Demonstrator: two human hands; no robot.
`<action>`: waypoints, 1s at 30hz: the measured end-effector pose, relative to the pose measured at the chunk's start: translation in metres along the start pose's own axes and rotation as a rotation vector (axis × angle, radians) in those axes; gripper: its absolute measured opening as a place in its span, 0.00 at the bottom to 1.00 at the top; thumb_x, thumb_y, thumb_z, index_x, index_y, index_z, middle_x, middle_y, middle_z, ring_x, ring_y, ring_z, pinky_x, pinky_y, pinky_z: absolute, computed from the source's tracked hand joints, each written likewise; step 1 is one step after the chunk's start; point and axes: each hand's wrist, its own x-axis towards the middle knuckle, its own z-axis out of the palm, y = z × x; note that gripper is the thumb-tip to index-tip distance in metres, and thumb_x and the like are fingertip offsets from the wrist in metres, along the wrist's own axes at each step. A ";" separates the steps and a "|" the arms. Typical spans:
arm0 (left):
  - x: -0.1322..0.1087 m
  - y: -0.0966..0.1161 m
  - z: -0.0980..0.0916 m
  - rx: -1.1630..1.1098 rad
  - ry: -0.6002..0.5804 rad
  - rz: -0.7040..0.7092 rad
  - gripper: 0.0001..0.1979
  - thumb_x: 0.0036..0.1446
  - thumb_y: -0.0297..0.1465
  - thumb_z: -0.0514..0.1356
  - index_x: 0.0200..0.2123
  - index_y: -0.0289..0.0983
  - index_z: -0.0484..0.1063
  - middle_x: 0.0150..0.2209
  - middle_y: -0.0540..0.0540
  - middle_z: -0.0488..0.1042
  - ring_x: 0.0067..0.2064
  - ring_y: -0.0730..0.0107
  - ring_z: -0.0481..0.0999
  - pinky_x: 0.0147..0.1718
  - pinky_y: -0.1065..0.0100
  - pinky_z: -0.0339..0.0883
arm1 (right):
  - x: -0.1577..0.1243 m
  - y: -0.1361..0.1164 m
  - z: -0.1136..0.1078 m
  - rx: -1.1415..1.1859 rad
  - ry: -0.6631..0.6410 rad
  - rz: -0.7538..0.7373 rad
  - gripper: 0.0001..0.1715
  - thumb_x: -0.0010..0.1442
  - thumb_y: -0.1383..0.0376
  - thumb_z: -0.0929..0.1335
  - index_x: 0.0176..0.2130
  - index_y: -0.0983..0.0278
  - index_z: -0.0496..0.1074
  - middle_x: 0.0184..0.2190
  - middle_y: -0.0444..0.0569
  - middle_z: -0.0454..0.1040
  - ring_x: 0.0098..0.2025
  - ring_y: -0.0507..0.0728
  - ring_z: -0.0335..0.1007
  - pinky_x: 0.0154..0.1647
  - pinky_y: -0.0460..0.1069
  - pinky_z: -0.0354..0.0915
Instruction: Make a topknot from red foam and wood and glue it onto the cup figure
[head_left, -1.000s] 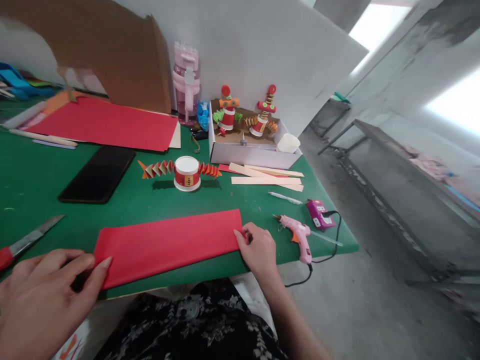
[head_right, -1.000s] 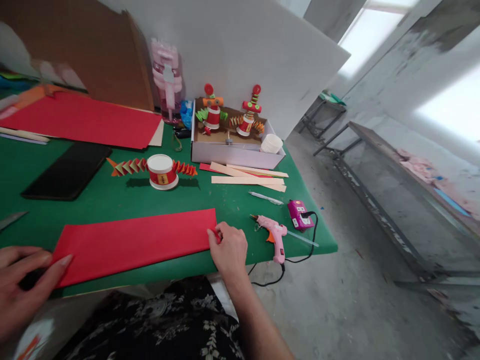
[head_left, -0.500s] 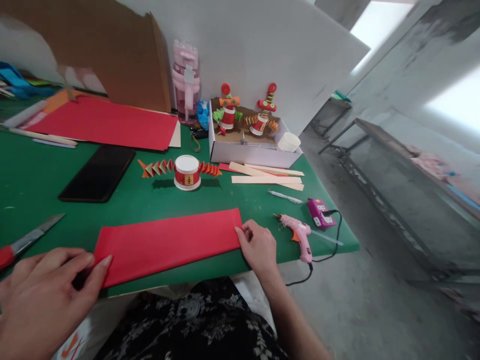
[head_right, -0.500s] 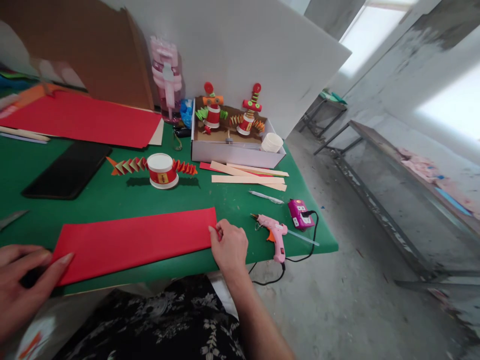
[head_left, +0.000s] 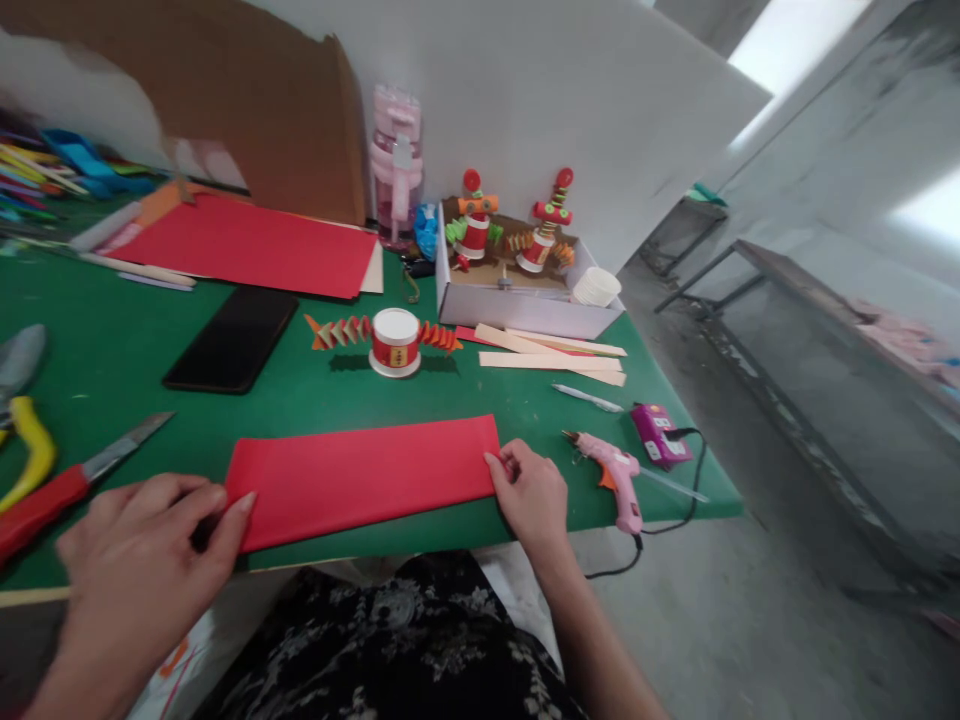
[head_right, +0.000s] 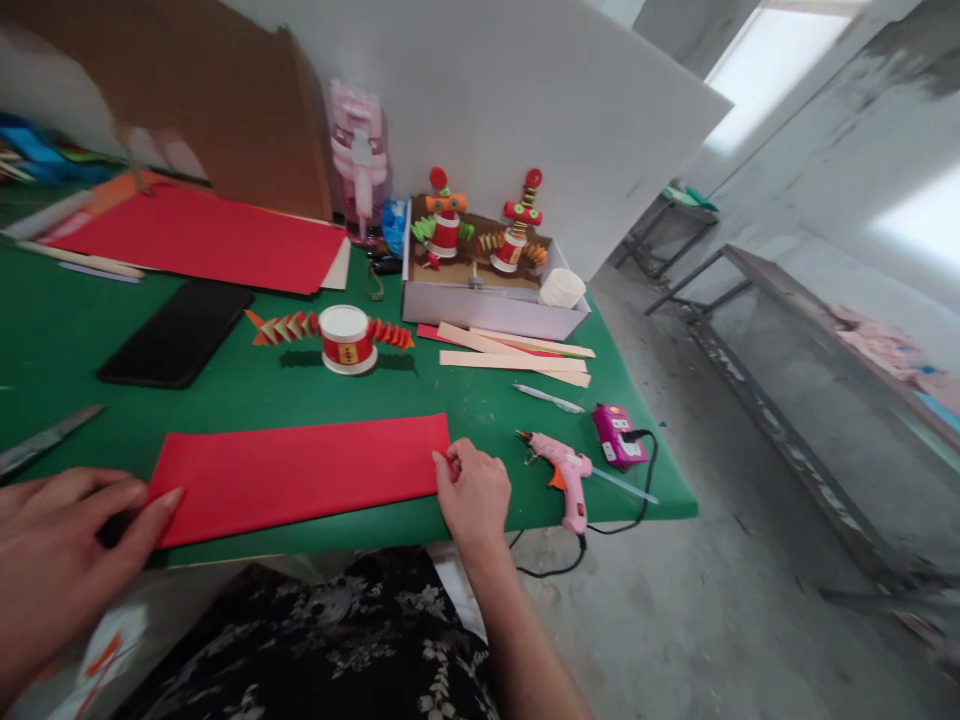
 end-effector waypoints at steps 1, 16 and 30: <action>0.002 0.009 -0.005 0.054 0.008 0.000 0.19 0.63 0.42 0.49 0.27 0.40 0.72 0.36 0.40 0.73 0.40 0.52 0.66 0.34 0.59 0.54 | 0.000 0.001 0.000 0.006 0.012 -0.008 0.21 0.65 0.53 0.62 0.26 0.60 0.68 0.18 0.41 0.69 0.23 0.52 0.65 0.29 0.47 0.53; 0.005 0.034 -0.014 0.063 -0.009 -0.110 0.12 0.61 0.36 0.54 0.27 0.39 0.70 0.35 0.42 0.74 0.41 0.54 0.70 0.38 0.58 0.61 | 0.005 0.004 0.002 0.005 0.042 -0.004 0.31 0.63 0.41 0.56 0.25 0.60 0.66 0.19 0.45 0.71 0.21 0.55 0.65 0.25 0.47 0.50; 0.000 0.023 -0.011 0.045 0.057 -0.044 0.15 0.62 0.38 0.51 0.44 0.41 0.74 0.44 0.38 0.75 0.42 0.51 0.73 0.39 0.56 0.66 | 0.002 0.006 0.002 -0.010 0.088 -0.101 0.29 0.67 0.46 0.57 0.24 0.60 0.65 0.17 0.43 0.70 0.20 0.54 0.65 0.25 0.47 0.52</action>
